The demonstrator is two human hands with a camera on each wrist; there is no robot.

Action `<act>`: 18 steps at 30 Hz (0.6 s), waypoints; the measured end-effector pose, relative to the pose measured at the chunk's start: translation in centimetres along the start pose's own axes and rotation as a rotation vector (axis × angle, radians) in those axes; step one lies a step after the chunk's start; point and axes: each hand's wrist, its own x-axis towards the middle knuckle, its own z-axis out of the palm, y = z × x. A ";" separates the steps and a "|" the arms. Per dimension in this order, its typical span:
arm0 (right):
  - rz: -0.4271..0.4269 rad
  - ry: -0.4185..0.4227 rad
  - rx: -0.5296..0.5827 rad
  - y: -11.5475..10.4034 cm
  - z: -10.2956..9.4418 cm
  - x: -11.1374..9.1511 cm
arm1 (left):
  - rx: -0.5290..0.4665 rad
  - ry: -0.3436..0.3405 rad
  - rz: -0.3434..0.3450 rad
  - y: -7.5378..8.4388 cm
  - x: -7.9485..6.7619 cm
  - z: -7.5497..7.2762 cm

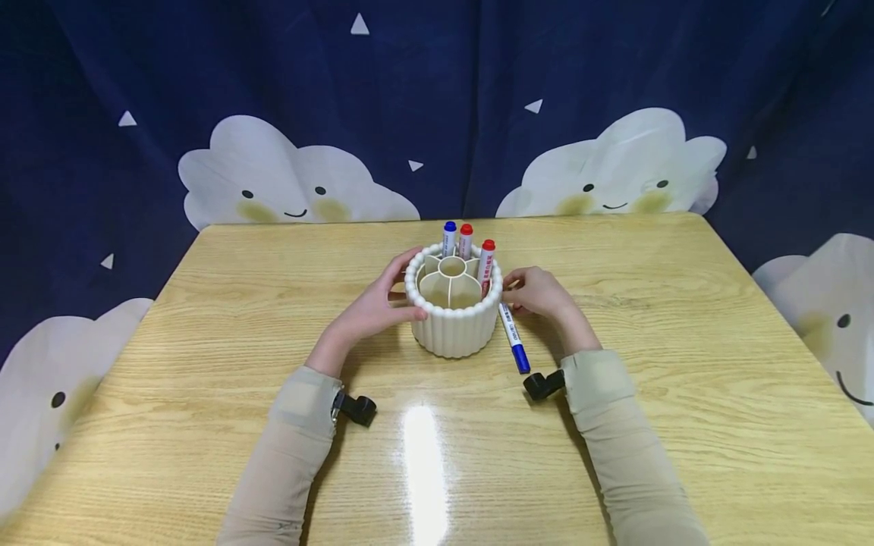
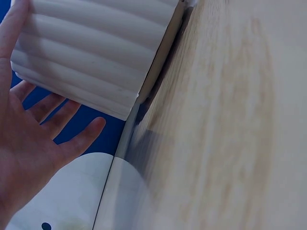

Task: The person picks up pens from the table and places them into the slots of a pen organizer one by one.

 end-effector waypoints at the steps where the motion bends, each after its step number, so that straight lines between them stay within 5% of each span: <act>1: -0.001 0.001 -0.004 0.0 0.0 0.0 | -0.001 0.000 0.002 0.0 0.0 0.0; 10: -0.002 -0.019 -0.037 -0.1 -0.6 -0.2 | -0.001 -0.001 0.008 0.2 0.0 0.1; 18: -0.017 -0.011 0.046 0.0 -1.8 -0.8 | 0.000 -0.002 0.010 0.0 0.1 0.0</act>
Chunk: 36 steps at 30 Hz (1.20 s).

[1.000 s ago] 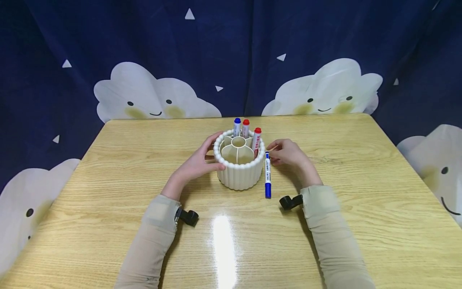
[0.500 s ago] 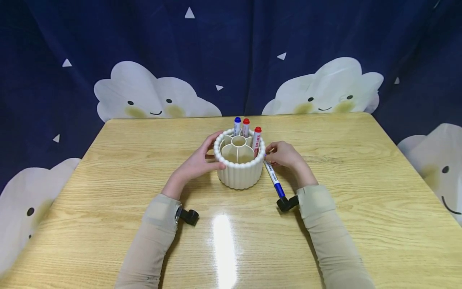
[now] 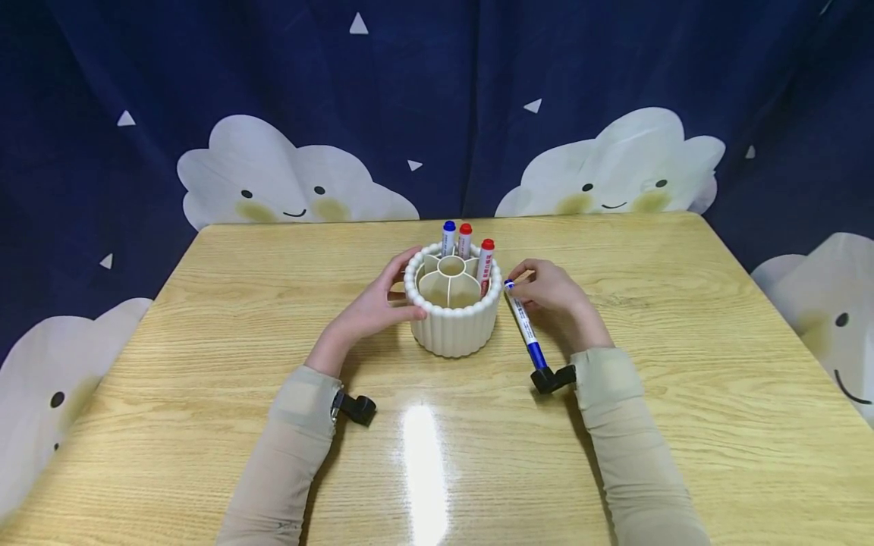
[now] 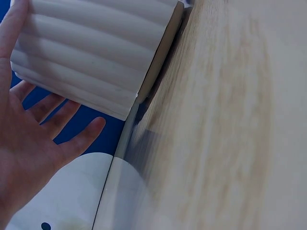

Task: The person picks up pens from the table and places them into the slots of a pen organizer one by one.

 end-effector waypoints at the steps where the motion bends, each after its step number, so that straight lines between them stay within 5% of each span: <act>1: -0.008 0.000 0.004 0.0 -0.1 -0.1 | -0.001 0.000 -0.001 -0.1 0.0 0.0; 11: -0.122 0.014 0.063 -0.3 -1.6 -1.0 | 0.027 0.015 0.027 -2.7 0.7 -0.2; 21: -0.198 0.061 0.236 -1.3 -2.5 -2.0 | -0.004 0.003 -0.001 0.0 -0.1 0.0; 36: -0.366 0.118 0.275 -3.5 -3.3 -3.9 | 0.010 0.004 -0.009 0.4 -0.2 0.0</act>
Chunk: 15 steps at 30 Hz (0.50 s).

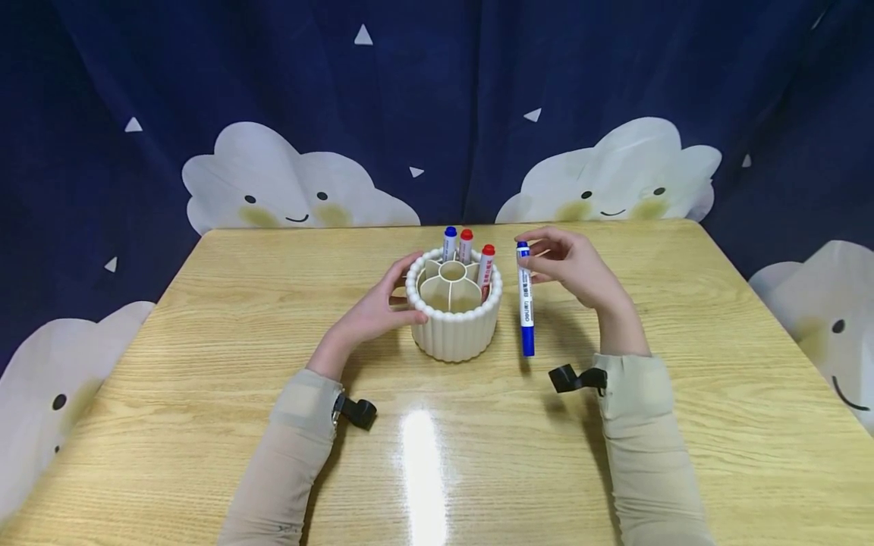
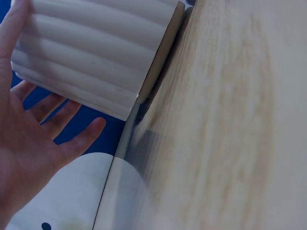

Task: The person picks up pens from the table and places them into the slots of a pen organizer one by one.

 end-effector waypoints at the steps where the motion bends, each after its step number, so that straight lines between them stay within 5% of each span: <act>1: -0.010 0.003 0.002 -0.1 0.0 0.0 | 0.003 -0.001 -0.003 0.0 0.0 0.0; 15: -0.184 0.058 -0.008 -2.3 0.9 -0.4 | 0.001 -0.006 0.012 -0.3 0.0 0.0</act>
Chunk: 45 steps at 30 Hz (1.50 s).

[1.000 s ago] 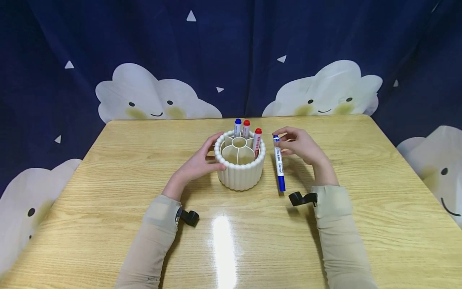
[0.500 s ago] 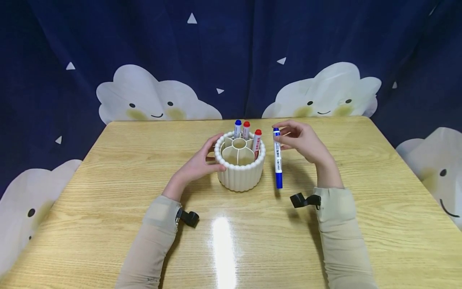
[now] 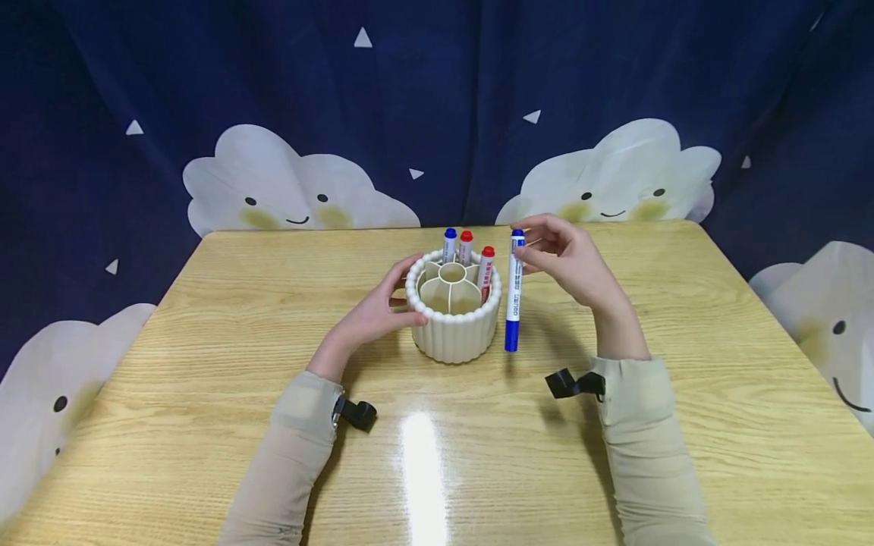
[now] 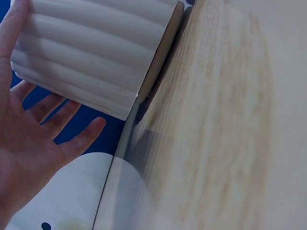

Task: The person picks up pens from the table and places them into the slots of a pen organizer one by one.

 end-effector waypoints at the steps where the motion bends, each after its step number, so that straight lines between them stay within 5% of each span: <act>1: -0.016 -0.005 0.003 -0.2 0.0 0.0 | -0.002 -0.001 0.004 0.0 0.0 0.0; 17: -0.243 0.079 0.178 -3.7 0.9 0.8 | -0.012 -0.001 0.001 0.3 -0.1 0.0; 24: -0.329 0.132 0.267 -4.2 1.8 1.3 | 0.005 0.015 0.025 -2.5 0.6 -0.1; 35: -0.272 0.141 0.181 -3.5 3.5 1.1 | 0.012 0.005 -0.013 0.3 -0.1 0.0; 45: -0.190 0.101 0.092 -2.4 4.3 0.4 | 0.010 0.005 -0.011 0.4 -0.2 0.0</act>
